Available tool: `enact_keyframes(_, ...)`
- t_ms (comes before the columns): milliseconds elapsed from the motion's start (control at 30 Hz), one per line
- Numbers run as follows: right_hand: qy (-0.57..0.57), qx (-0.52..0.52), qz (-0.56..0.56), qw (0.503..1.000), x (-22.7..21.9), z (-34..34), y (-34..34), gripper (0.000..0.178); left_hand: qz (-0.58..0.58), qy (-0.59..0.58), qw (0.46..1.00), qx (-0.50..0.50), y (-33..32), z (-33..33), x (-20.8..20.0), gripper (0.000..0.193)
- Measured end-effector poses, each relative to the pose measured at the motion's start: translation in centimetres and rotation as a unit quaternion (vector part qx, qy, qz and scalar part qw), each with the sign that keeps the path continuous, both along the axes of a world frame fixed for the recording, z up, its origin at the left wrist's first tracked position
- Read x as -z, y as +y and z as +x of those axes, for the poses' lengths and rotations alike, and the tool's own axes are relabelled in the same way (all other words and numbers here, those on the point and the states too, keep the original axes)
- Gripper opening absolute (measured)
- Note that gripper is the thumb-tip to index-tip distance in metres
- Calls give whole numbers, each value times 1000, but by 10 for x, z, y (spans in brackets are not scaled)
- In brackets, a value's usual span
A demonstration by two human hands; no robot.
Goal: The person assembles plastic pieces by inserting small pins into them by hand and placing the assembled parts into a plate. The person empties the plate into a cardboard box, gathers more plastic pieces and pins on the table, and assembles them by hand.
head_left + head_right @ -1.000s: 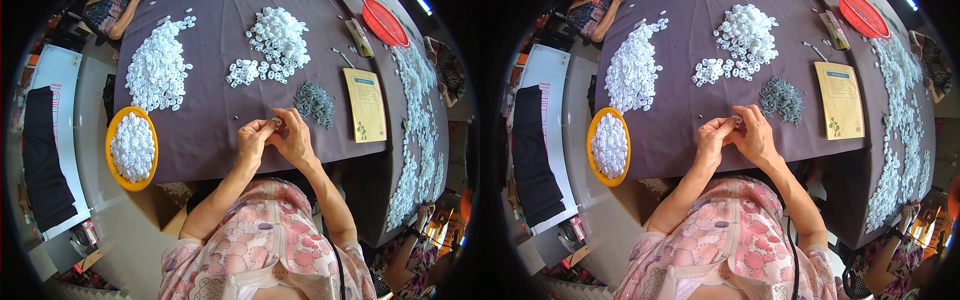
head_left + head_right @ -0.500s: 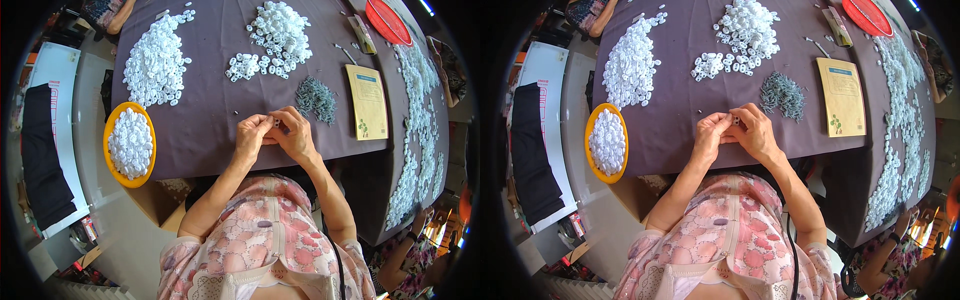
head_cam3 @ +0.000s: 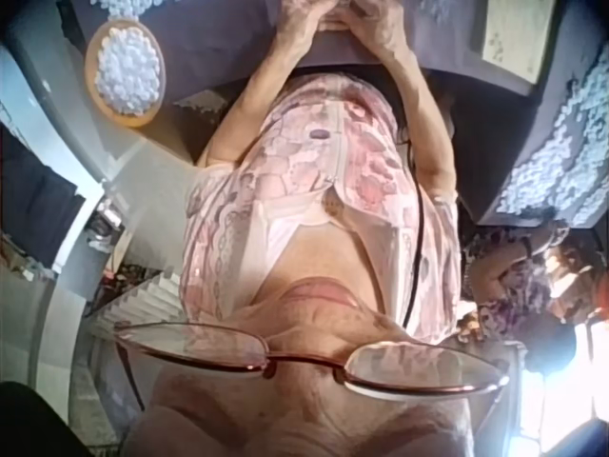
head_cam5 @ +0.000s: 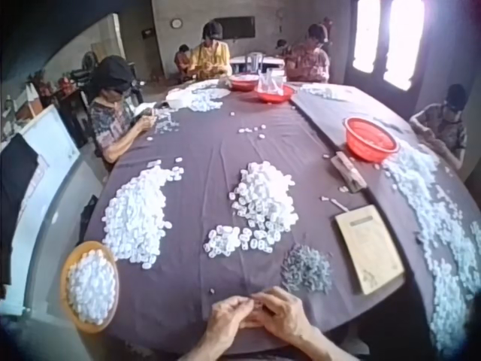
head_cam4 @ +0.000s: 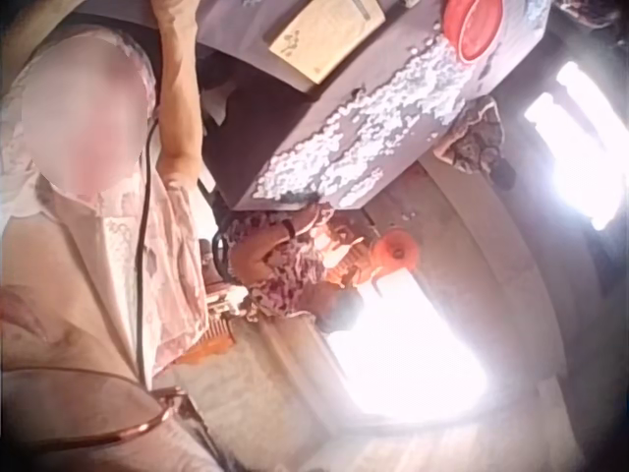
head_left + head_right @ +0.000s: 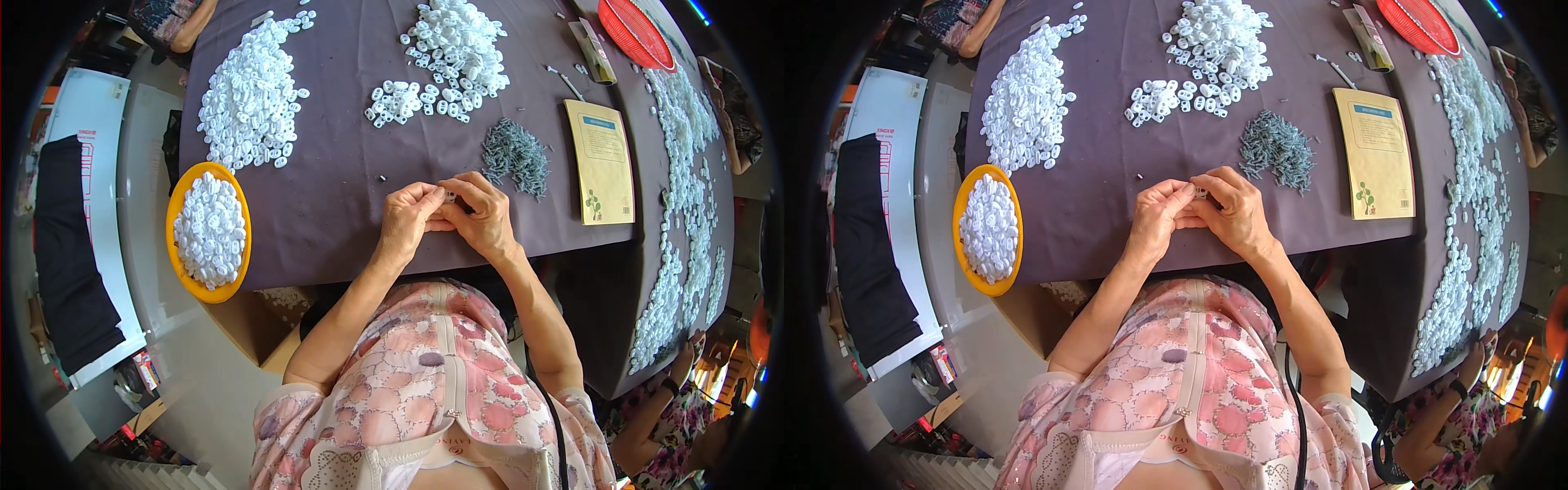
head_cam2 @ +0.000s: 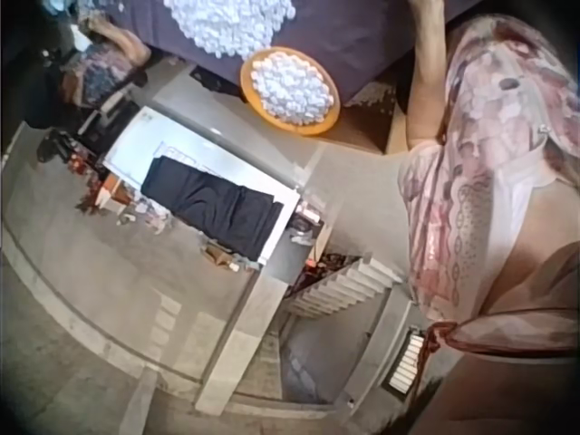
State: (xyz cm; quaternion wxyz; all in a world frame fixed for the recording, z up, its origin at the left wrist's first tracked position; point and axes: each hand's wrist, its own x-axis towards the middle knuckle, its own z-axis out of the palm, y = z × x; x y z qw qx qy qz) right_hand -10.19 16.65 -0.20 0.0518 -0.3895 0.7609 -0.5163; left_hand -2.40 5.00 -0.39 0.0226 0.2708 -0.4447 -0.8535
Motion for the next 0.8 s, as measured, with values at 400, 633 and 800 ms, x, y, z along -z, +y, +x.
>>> enact_keyframes(400,41,4,8,999,0,3,-3,25,-83,13,996,-25,8,5,3,20)
enact_keyframes(633,60,-17,17,998,1,1,-4,24,-60,29,998,-2,4,9,12,19)
enact_keyframes(800,65,-18,27,997,-4,1,-4,19,-32,37,999,9,2,6,9,18)
